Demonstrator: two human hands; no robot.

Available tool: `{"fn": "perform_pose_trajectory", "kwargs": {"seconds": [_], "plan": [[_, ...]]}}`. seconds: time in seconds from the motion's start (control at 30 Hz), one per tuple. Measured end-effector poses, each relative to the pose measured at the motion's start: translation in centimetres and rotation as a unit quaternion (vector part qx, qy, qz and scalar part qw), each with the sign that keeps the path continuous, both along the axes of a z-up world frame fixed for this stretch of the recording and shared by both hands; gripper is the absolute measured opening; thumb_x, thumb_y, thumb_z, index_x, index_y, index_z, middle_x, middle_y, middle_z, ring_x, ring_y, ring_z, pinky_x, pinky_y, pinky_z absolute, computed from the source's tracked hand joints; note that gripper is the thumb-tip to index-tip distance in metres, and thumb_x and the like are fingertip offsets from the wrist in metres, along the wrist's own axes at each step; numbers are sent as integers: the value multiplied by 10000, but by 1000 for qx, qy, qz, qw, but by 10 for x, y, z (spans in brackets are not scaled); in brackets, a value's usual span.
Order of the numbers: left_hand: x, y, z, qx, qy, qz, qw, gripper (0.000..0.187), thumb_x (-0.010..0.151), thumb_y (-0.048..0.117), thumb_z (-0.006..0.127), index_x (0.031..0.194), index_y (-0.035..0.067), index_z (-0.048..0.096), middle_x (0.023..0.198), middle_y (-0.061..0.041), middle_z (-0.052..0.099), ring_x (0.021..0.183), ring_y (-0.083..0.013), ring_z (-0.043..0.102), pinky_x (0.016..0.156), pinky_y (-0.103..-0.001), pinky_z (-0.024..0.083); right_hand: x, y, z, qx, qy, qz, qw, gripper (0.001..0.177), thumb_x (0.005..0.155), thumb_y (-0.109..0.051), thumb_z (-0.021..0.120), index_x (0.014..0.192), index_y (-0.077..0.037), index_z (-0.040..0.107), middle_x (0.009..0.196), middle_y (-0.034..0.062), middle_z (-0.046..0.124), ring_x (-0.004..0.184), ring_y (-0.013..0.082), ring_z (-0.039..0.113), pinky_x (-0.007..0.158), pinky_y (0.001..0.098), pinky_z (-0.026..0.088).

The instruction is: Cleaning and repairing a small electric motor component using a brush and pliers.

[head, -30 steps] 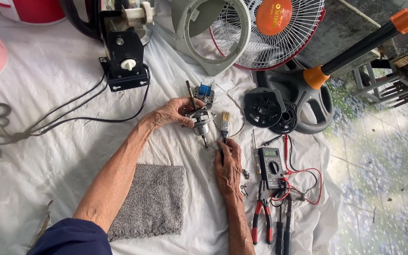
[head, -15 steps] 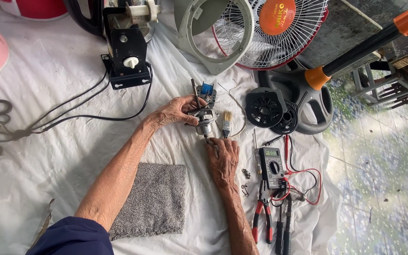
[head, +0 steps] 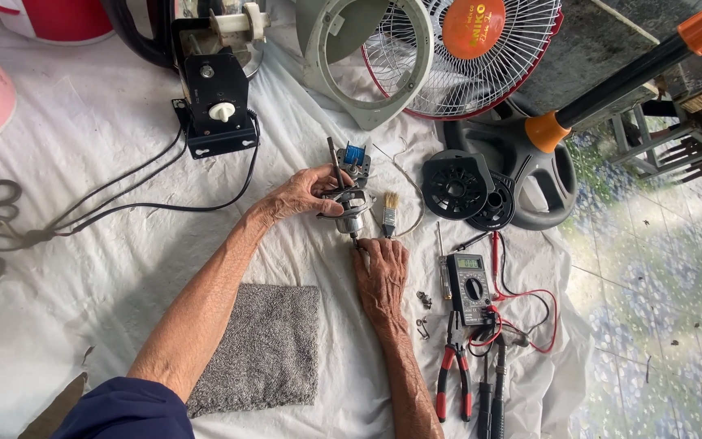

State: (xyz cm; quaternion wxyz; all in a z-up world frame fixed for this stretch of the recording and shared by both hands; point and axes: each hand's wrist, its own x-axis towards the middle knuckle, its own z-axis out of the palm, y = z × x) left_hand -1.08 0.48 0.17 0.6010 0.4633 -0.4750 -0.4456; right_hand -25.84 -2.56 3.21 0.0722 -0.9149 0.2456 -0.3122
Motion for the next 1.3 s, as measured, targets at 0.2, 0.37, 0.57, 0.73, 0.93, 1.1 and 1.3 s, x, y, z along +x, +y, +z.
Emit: {"fn": "perform_pose_trajectory", "kwargs": {"seconds": [0.2,0.37,0.57,0.73,0.93,1.1,1.3], "plan": [[-7,3,6,-6,38,23,999,676,662,236,972,1257,133,668,1132,-64,709,1001,-98,669,854,-212,542,0,1,1,-13,-5,5,1000,145,856,-172,754,947,-148,644,840,64,615,877,267,633,880,412,480],[-9,6,7,-6,47,33,998,659,668,236,978,1238,120,669,1099,-45,704,972,-92,655,831,-222,542,2,0,1,-25,-22,5,999,143,850,-125,749,927,-123,629,811,85,600,837,294,634,851,425,489],[-8,9,11,-23,40,17,999,664,716,223,954,1289,118,638,1175,-50,691,1028,-82,647,890,-231,546,1,0,-2,-33,-15,-1,999,154,851,-132,757,915,-125,617,798,83,596,837,293,633,858,424,485],[-4,3,5,-35,44,3,998,665,739,190,937,1320,102,628,1223,-68,683,1083,-95,645,955,-242,541,0,-2,-2,-30,-13,-4,999,159,857,-141,755,915,-135,607,800,71,591,837,283,628,864,421,483],[-7,11,20,-5,25,-2,1000,715,738,209,926,1372,117,609,1171,-77,716,1073,-127,663,963,-268,558,-2,-2,-1,-38,-23,-6,999,159,849,-159,764,908,-137,618,801,65,582,825,274,620,867,414,491],[-6,10,21,0,18,-4,1000,730,755,228,912,1404,134,592,1156,-89,708,1039,-138,659,947,-276,576,-2,0,0,-37,-17,-4,999,162,829,-124,760,915,-126,622,807,75,581,823,277,613,855,414,495],[-5,10,20,13,24,4,1000,619,825,306,852,1366,123,615,1172,-91,722,1043,-143,674,913,-275,584,-1,0,-2,-45,-14,-12,999,164,823,-129,762,923,-123,633,818,73,582,838,269,616,857,412,500]]}}
